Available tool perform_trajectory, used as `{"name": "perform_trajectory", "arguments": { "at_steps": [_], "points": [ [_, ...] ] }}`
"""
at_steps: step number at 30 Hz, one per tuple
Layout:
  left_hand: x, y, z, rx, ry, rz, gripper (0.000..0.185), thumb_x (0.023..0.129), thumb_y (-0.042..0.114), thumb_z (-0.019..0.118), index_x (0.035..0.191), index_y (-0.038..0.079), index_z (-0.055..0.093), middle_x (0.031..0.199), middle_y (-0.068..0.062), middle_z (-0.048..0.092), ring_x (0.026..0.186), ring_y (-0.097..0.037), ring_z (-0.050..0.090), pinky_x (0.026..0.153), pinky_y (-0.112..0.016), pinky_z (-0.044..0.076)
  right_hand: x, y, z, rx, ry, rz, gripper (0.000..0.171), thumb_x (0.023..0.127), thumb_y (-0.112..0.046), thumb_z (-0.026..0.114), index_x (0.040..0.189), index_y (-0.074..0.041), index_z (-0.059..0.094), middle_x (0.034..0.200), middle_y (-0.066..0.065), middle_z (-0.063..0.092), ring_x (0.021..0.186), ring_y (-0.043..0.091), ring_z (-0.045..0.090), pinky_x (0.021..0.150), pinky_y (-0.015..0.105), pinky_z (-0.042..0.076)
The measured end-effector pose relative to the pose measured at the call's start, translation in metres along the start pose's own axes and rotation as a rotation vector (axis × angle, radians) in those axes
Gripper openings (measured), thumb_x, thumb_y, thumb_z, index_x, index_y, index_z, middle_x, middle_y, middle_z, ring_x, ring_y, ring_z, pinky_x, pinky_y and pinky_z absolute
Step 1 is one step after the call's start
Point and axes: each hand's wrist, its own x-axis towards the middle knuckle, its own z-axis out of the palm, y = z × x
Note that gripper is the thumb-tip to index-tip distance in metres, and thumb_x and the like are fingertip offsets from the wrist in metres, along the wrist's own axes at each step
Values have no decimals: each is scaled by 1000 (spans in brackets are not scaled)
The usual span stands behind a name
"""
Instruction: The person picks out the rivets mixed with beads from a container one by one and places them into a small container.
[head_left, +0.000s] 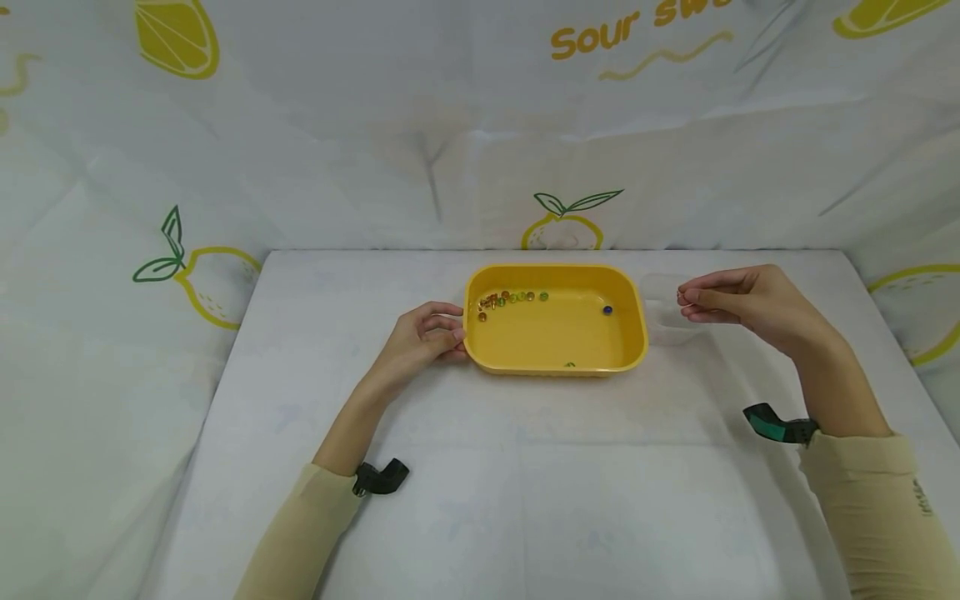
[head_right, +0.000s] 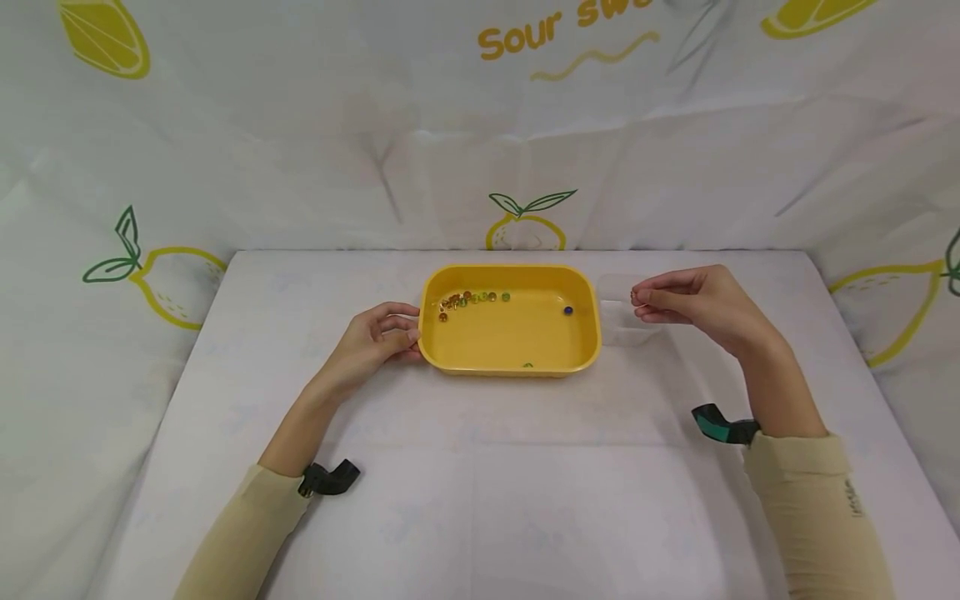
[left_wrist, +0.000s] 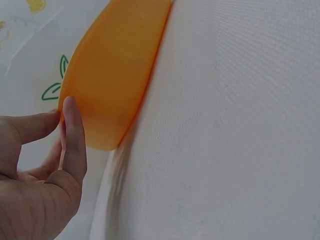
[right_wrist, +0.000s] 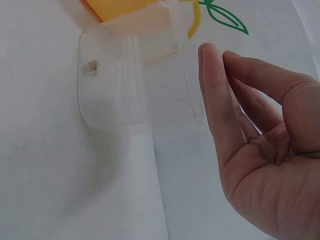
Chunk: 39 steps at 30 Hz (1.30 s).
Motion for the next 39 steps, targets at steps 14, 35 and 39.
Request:
{"name": "perform_trajectory", "arguments": {
  "at_steps": [14,35,39],
  "points": [
    [0,0,1,13,8,-13,38,105,8,70,141,7,60,118,-15,70,89,-18,79,87,-31,71,1,5,1,-43,11,-10,29,105,-26,74,124,-4,79,104,-11,83,94,11,83,87,29,69],
    [-1,2,1,29,0,1,40,105,7,70,143,5,59,120,-18,69,89,-18,79,86,-32,71,-1,3,3,-60,14,-8,31,105,-27,74,124,-3,78,103,-13,83,94,11,82,87,28,69],
    [-1,2,1,32,-2,6,39,105,7,70,143,5,59,120,-18,69,89,-18,79,86,-31,71,0,3,2,-71,13,-7,33,105,-28,74,126,-3,78,103,-13,83,94,10,82,87,27,69]
  ]
}}
